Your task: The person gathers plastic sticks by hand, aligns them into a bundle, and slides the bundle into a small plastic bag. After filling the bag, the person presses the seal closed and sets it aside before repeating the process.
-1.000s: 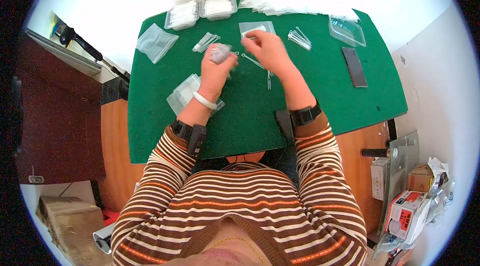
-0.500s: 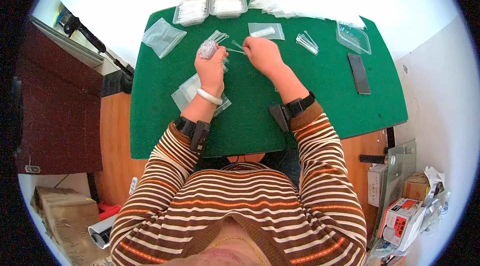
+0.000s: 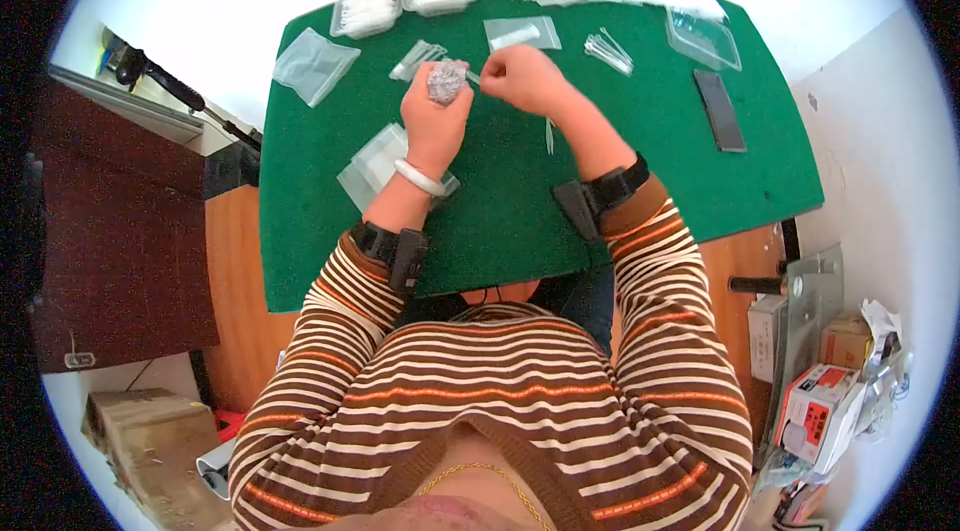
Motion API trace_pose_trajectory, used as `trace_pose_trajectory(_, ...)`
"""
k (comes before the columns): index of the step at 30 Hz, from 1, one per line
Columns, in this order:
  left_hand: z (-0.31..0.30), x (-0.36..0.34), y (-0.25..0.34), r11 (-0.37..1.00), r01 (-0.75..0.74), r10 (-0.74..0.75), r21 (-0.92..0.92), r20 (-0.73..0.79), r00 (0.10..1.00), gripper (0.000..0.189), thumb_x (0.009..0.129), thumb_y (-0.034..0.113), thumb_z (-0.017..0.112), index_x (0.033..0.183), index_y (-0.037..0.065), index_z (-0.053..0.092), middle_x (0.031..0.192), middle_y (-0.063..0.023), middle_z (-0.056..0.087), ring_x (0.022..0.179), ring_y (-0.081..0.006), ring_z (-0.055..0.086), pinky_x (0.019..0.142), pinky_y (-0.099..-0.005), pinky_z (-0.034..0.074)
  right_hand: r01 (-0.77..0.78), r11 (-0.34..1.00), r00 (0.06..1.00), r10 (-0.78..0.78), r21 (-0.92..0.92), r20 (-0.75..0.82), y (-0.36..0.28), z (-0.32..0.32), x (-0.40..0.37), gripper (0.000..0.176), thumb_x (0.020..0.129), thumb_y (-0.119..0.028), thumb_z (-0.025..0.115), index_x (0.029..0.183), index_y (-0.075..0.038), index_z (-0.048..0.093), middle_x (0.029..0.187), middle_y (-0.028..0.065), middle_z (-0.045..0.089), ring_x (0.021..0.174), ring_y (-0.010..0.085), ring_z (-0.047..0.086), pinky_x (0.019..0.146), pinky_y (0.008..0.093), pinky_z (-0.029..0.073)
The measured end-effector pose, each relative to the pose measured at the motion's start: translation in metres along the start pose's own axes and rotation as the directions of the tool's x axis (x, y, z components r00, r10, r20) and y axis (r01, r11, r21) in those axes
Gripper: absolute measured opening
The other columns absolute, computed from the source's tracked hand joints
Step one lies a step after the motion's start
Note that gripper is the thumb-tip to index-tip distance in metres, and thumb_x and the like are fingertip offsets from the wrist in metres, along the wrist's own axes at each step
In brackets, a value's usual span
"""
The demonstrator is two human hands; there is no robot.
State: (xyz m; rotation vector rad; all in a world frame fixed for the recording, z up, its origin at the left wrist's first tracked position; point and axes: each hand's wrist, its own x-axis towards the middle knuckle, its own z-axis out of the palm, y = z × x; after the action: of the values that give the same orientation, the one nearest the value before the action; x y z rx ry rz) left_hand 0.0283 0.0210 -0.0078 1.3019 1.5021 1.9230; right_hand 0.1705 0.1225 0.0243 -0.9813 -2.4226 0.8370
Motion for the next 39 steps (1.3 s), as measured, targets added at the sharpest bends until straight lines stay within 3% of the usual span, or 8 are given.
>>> trace_pose_trajectory(3,0.002,0.002,0.014,0.763,-0.536,0.527,0.361,0.133,0.84,0.027,0.073,0.003,0.074,0.096,0.007,0.062,0.084,-0.0081,0.064,0.079,-0.026,0.065,0.07,-0.0374,0.052,-0.154,0.944,0.984,0.12,0.293,0.13,-0.018,-0.025,-0.017,0.02,0.083,-0.024,0.069,0.081,-0.004,0.067,0.069,0.0006,0.062,0.062,0.0123,0.057,0.055,0.0281,0.045)
trace_pose_trajectory(5,0.004,0.0,0.014,0.778,-0.545,0.522,0.313,0.162,0.837,0.027,0.072,0.004,0.074,0.096,0.007,0.062,0.086,-0.0091,0.065,0.08,-0.0284,0.064,0.071,-0.0386,0.052,-0.353,0.832,0.925,0.24,0.427,0.295,-0.032,-0.038,-0.027,0.023,0.085,-0.026,0.068,0.078,-0.005,0.067,0.067,-0.0042,0.059,0.058,0.0044,0.05,0.051,0.0215,0.039)
trace_pose_trajectory(8,0.006,-0.002,0.013,0.801,-0.551,0.513,0.236,0.205,0.833,0.027,0.072,0.004,0.075,0.096,0.007,0.062,0.088,-0.011,0.065,0.084,-0.0333,0.063,0.072,-0.0409,0.052,-0.341,0.793,0.935,0.232,0.505,0.267,-0.037,-0.04,-0.038,0.022,0.087,-0.026,0.067,0.078,-0.005,0.067,0.065,-0.0045,0.057,0.056,0.0023,0.046,0.05,0.0197,0.035)
trace_pose_trajectory(18,0.003,-0.006,0.017,0.932,-0.239,0.198,0.271,0.17,0.965,0.023,0.074,0.002,0.073,0.093,0.005,0.06,0.084,-0.0111,0.065,0.077,-0.0306,0.064,0.069,-0.0375,0.051,-0.384,0.802,0.922,0.36,0.458,0.142,-0.01,-0.042,-0.037,0.023,0.085,-0.024,0.065,0.078,-0.003,0.07,0.066,0.0006,0.062,0.058,0.0087,0.052,0.053,0.0242,0.039)
trace_pose_trajectory(21,0.003,-0.002,0.013,0.99,-0.085,0.073,0.111,0.11,0.991,0.021,0.077,0.001,0.073,0.094,0.004,0.061,0.083,-0.008,0.066,0.074,-0.0247,0.065,0.068,-0.0338,0.052,-0.215,0.973,0.942,0.229,0.083,-0.246,0.023,-0.032,-0.028,0.022,0.083,-0.025,0.068,0.081,-0.004,0.072,0.069,0.0081,0.066,0.063,0.0183,0.063,0.058,0.0331,0.048)
trace_pose_trajectory(25,0.003,0.002,0.009,0.915,0.204,-0.173,-0.347,0.117,0.978,0.019,0.081,0.001,0.073,0.096,0.003,0.062,0.084,-0.0043,0.067,0.073,-0.0163,0.065,0.067,-0.0287,0.053,-0.227,0.826,0.946,0.063,-0.515,-0.317,0.004,-0.003,-0.047,0.022,0.078,-0.028,0.071,0.08,-0.005,0.072,0.075,0.0139,0.068,0.073,0.029,0.069,0.066,0.0422,0.053)
trace_pose_trajectory(27,0.0,0.005,0.009,0.752,0.357,-0.28,-0.554,0.222,0.934,0.018,0.083,0.001,0.073,0.096,0.003,0.062,0.087,-0.0036,0.067,0.073,-0.0152,0.066,0.067,-0.0273,0.053,-0.223,0.815,0.953,0.066,-0.535,-0.296,0.0,0.003,-0.048,0.023,0.077,-0.028,0.072,0.079,-0.005,0.072,0.076,0.0144,0.069,0.075,0.0304,0.069,0.067,0.0429,0.054)
trace_pose_trajectory(39,0.005,-0.002,-0.001,0.709,0.515,-0.379,-0.481,0.356,0.854,0.021,0.081,-0.001,0.074,0.097,0.002,0.061,0.085,-0.0056,0.066,0.073,-0.0184,0.067,0.067,-0.0294,0.054,-0.237,0.783,0.967,0.132,-0.575,-0.218,0.003,0.007,-0.039,0.019,0.072,-0.027,0.072,0.076,-0.008,0.072,0.08,0.0138,0.069,0.078,0.0325,0.069,0.07,0.0436,0.055)
